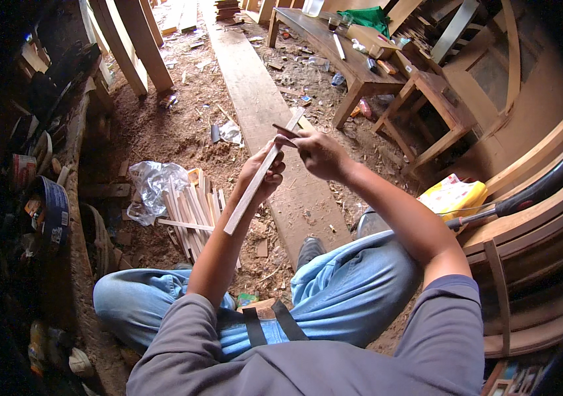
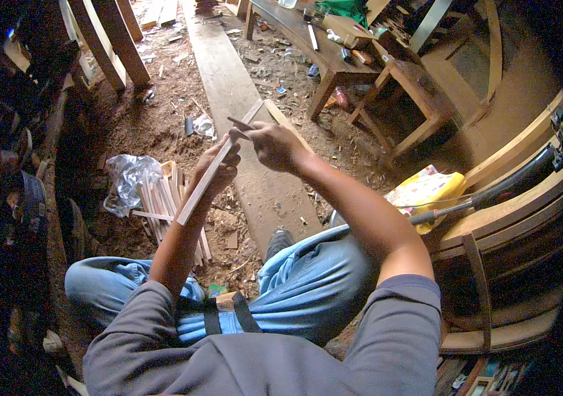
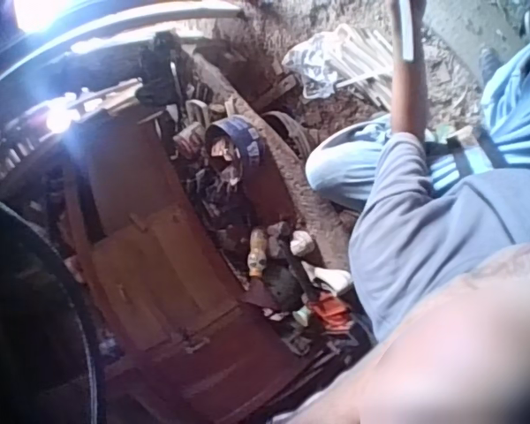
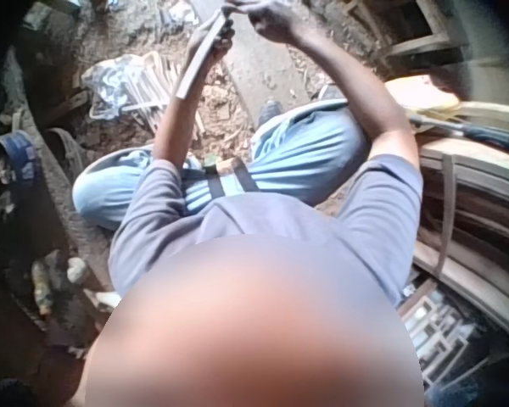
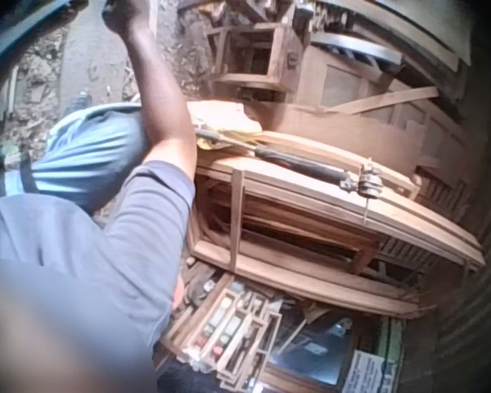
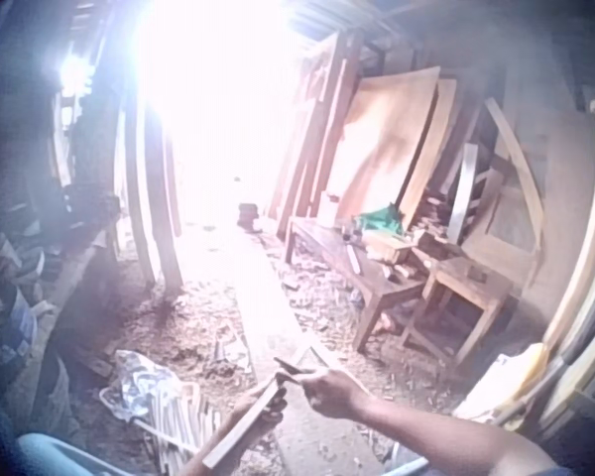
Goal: The person sits on the floor and uses a small knife to shave and shape thin wooden sticks. They hold the sticks in one hand and carefully pare the edges with the knife in the other, rotating the sticks to work on different sides.
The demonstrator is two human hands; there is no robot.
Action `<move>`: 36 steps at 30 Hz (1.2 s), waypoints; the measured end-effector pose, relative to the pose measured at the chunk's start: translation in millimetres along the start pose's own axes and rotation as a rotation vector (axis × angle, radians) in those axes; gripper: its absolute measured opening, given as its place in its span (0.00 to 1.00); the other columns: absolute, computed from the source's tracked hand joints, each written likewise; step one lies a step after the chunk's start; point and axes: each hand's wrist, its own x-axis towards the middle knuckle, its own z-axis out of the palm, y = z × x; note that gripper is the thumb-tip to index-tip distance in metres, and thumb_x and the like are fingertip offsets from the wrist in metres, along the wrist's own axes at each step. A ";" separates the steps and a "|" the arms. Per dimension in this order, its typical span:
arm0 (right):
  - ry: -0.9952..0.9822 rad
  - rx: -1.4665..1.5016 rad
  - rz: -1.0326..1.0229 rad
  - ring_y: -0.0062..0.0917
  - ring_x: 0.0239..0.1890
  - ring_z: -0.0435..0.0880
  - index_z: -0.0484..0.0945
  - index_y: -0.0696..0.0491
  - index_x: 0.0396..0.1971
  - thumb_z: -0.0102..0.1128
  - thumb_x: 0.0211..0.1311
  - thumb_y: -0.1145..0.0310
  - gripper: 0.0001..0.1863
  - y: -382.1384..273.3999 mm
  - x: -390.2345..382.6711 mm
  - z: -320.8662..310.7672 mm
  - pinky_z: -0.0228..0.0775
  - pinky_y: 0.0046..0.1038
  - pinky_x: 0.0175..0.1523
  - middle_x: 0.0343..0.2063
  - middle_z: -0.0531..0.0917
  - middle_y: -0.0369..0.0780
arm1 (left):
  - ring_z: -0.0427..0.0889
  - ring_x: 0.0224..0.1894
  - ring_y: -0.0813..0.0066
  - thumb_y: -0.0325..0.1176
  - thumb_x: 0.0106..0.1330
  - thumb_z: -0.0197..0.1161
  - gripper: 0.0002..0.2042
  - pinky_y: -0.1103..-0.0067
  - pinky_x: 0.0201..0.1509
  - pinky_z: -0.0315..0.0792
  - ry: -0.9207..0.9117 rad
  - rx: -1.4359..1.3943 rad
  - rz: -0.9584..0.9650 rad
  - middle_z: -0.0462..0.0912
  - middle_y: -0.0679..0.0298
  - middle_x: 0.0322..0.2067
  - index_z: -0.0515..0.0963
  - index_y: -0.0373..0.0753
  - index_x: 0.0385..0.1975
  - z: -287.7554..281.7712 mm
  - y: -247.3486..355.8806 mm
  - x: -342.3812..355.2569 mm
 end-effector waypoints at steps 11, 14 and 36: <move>0.143 -0.203 0.120 0.44 0.35 0.85 0.84 0.50 0.47 0.53 0.54 0.83 0.22 -11.9 0.6 2.8 0.78 0.41 0.41 0.38 0.84 0.48 | 0.68 0.20 0.82 0.30 0.77 0.45 0.14 0.87 0.17 0.70 0.039 0.106 0.068 0.68 0.68 0.27 0.68 0.37 0.58 8.6 3.2 -6.3; 0.060 -0.163 -0.083 0.42 0.33 0.86 0.83 0.41 0.49 0.50 0.54 0.79 0.25 -21.2 1.5 4.2 0.81 0.40 0.39 0.45 0.84 0.42 | 0.69 0.21 0.82 0.33 0.78 0.46 0.12 0.86 0.17 0.70 0.134 0.101 0.085 0.69 0.67 0.26 0.69 0.38 0.56 5.9 4.9 -6.3; 0.008 -0.098 -0.105 0.41 0.34 0.86 0.85 0.46 0.44 0.53 0.54 0.80 0.20 -46.7 8.2 18.7 0.81 0.39 0.38 0.36 0.84 0.44 | 0.77 0.23 0.81 0.35 0.75 0.51 0.12 0.84 0.19 0.75 0.232 0.201 0.153 0.76 0.65 0.27 0.73 0.33 0.49 -10.8 10.9 -9.0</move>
